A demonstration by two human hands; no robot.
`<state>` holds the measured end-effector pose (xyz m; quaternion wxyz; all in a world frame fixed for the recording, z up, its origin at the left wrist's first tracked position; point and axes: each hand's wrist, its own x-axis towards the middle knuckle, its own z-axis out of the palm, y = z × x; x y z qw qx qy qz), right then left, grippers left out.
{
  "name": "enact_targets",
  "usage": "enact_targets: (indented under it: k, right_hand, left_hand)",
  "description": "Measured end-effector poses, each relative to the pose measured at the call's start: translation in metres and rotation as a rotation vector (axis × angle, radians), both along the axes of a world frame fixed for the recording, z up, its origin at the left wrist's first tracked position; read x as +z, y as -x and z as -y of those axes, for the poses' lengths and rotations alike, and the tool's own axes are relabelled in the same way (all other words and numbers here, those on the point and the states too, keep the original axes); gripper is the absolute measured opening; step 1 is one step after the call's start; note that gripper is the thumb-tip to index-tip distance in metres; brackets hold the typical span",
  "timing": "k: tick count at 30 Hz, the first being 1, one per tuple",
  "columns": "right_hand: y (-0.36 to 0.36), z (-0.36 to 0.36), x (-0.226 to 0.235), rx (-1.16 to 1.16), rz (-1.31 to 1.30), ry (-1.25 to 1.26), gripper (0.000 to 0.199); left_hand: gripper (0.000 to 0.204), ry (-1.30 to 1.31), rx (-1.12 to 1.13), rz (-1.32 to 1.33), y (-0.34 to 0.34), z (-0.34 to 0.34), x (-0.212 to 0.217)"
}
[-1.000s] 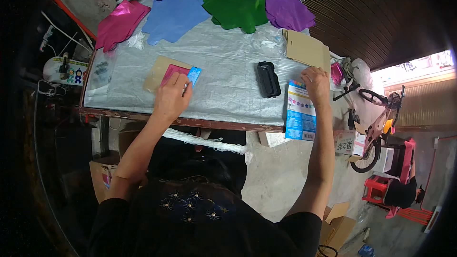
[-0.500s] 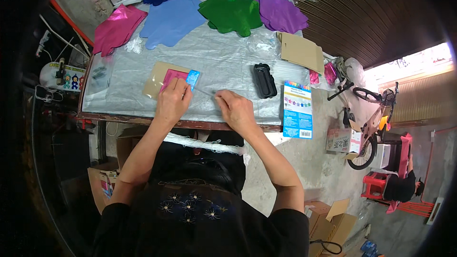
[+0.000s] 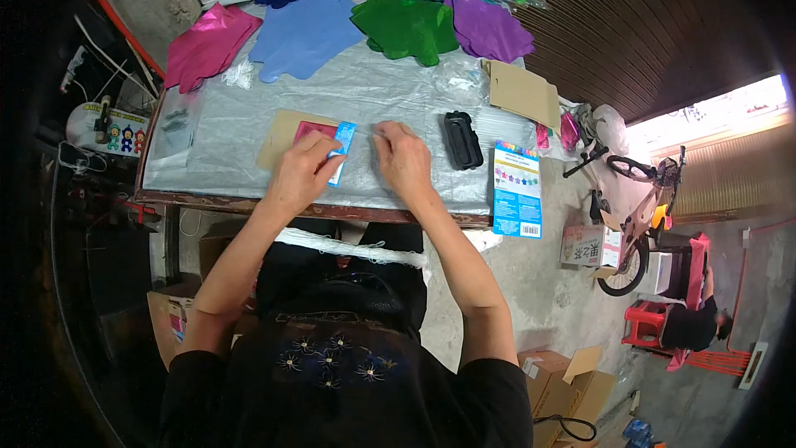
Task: Folding and stacking various colored foil sheets at a workspace.
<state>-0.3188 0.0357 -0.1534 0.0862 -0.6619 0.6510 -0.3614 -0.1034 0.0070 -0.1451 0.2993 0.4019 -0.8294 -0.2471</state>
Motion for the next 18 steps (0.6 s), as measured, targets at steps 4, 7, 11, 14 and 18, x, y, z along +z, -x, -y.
enact_targets:
  k: [4, 7, 11, 14, 18]
  right_hand:
    - [0.007, -0.015, 0.007, -0.085, 0.037, 0.002, 0.014]
    - [0.009, -0.021, 0.005, -0.186, 0.055, -0.091, 0.014]
    - [0.001, -0.016, -0.001, -0.207, -0.001, 0.002, 0.01]
    - [-0.01, -0.004, -0.011, -0.125, -0.306, 0.065, 0.007]
    - [-0.037, 0.014, -0.01, -0.094, -0.521, 0.048, 0.013]
  left_hand:
    - [0.043, 0.238, -0.033, 0.078, -0.016, 0.001, -0.001]
    - [0.055, 0.191, -0.039, 0.134, -0.018, 0.001, -0.011]
    - [0.057, 0.207, -0.076, 0.169, -0.013, 0.003, -0.012]
    - [0.057, 0.227, -0.086, 0.195, -0.015, 0.004, -0.015]
    - [0.057, 0.223, -0.079, 0.215, -0.017, 0.004, -0.017]
